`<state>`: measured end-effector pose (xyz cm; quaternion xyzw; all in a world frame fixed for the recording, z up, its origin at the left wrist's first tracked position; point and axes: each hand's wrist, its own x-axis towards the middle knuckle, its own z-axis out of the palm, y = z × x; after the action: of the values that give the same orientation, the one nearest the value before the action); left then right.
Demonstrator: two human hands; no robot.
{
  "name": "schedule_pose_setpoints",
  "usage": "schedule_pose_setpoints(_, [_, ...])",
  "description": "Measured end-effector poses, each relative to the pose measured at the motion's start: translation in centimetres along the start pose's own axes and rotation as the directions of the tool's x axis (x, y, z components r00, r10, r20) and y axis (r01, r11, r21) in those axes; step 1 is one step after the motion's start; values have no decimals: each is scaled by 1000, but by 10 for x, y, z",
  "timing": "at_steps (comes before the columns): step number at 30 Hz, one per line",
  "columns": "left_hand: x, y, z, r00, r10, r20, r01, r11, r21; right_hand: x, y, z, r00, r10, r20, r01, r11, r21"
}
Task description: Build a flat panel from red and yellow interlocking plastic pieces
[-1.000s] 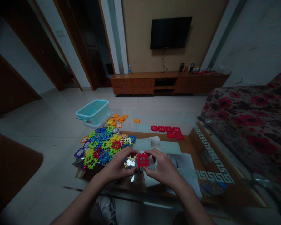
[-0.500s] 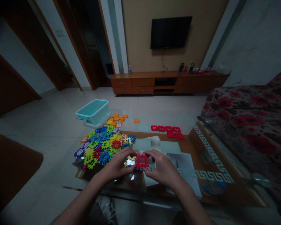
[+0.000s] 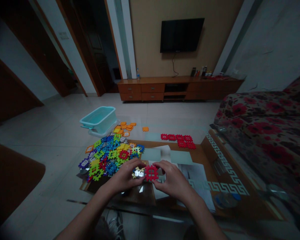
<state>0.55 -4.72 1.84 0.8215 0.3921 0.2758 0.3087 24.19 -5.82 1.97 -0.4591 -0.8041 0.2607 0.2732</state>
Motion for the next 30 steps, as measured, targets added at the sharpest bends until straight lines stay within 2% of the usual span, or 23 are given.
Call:
schedule_pose_setpoints(12, [2, 0, 1, 999, -11, 34, 10, 1000, 8, -1, 2, 0, 1000, 13, 8, -13, 1000, -17])
schedule_pose_setpoints(15, [2, -1, 2, 1000, -15, -2, 15, 1000, 0, -1, 3, 0, 999, 36, -11, -37, 999, -34])
schedule_pose_setpoints(20, [0, -4, 8, 996, -6, -92, 10, 999, 33, 2, 6, 2, 991, 68, -119, -79, 993, -91])
schedule_pose_setpoints(30, [1, -5, 20, 993, 41, -108, -38, 999, 32, 2, 3, 4, 986, 66, -152, -86, 988, -127])
